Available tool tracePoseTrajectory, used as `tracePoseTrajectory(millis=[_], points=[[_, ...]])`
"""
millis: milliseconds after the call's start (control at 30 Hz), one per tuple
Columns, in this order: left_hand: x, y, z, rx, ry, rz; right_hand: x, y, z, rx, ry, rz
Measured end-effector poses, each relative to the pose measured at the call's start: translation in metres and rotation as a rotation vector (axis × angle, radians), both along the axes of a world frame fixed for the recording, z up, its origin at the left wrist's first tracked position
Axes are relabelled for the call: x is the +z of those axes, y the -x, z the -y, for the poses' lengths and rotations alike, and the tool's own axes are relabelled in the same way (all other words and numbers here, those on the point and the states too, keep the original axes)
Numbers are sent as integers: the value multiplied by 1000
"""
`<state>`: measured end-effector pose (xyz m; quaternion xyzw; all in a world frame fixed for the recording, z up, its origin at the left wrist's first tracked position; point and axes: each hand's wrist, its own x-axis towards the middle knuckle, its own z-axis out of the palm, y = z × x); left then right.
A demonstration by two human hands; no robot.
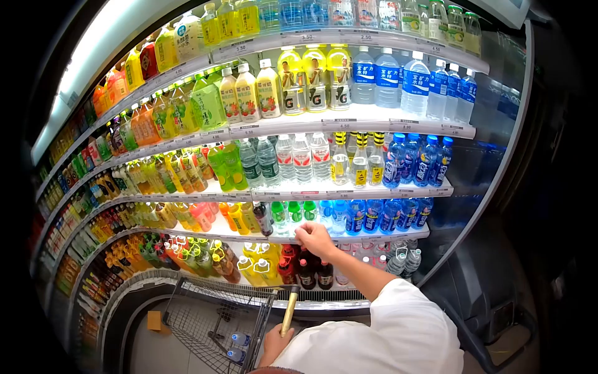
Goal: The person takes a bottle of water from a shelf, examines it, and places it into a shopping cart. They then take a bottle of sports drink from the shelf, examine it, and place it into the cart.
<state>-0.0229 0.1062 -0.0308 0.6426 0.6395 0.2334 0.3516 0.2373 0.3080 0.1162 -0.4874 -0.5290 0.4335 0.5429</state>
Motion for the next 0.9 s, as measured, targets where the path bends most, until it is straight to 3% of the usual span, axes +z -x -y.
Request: tracePoseTrajectory(millis=[200,267,367,400,467,567,667,800,900], points=[[5,-6,-13,143,138,59,121,-45,-50,-164,-511,269],[-17,-2,-16,159,111,86,159,-61,-59,-183,-620,210],[-37,1,-16,211,75,90,208,-98,-85,-444,-798,301],[-40,1,-15,231,65,84,218,-114,-105,-408,-759,166],[-46,1,-16,275,102,44,248,-136,-126,-654,-945,305],[-43,3,-20,297,143,36,271,-171,-160,-863,-804,647],[-44,5,-23,326,150,23,279,-180,-182,-894,-663,769],[-59,8,-21,331,130,-44,303,-173,-184,-674,-264,878],[-66,12,-26,313,104,-73,311,-174,-190,-669,-233,845]])
